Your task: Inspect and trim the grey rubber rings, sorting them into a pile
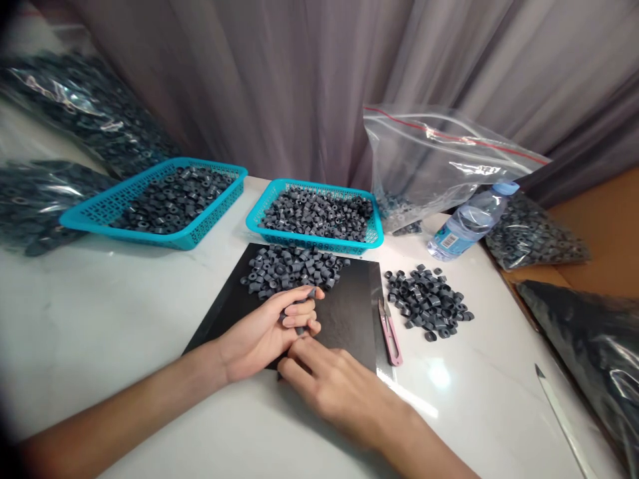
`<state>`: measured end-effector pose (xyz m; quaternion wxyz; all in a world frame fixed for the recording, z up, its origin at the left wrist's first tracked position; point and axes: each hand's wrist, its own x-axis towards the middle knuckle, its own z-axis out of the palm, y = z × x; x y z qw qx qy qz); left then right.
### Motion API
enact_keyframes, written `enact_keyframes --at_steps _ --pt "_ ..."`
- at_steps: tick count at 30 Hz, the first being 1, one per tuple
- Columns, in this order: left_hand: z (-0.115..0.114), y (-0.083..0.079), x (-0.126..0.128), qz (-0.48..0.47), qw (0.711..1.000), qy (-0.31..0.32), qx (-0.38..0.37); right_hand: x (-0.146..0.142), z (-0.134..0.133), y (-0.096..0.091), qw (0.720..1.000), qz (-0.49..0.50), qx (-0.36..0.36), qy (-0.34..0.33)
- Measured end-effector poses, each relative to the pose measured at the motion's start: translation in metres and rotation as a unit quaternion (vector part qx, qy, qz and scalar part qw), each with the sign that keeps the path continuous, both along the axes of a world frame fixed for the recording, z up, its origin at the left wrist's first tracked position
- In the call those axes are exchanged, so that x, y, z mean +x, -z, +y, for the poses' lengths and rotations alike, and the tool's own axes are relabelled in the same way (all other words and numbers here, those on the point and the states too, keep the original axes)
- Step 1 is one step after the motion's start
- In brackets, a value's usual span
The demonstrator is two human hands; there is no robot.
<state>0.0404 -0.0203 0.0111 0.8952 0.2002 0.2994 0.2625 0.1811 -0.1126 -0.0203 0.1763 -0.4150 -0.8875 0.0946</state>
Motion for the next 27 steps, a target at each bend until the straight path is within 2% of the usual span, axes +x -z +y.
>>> enact_keyframes --at_steps 2,4,8,13,16,20,23,27 --pt "0.002 0.002 -0.001 -0.013 1.0 -0.005 -0.013 0.005 0.001 -0.005 1.0 0.028 0.005 -0.006" --pt "0.003 0.005 -0.002 -0.016 1.0 -0.003 -0.024 0.009 0.003 -0.009 0.995 0.097 0.033 0.014" --pt "0.004 0.005 -0.002 0.001 0.999 -0.026 -0.024 0.013 0.008 -0.019 0.961 0.235 0.087 0.115" --pt "0.002 0.001 0.001 0.014 0.997 -0.06 -0.041 0.014 0.008 -0.025 0.931 0.29 0.107 0.192" --pt "0.001 0.003 0.001 0.006 0.997 -0.054 -0.049 0.013 0.005 -0.023 0.928 0.28 0.125 0.213" --pt "-0.001 0.005 0.002 0.014 0.998 -0.037 -0.046 0.01 0.0 -0.018 0.957 0.189 0.142 0.166" --pt "-0.004 0.003 0.003 0.015 0.997 -0.045 -0.052 0.011 0.0 -0.016 0.976 0.142 0.067 0.15" --pt "-0.006 0.003 0.004 0.011 0.997 -0.043 -0.058 0.014 0.004 -0.018 0.984 0.122 -0.019 0.132"
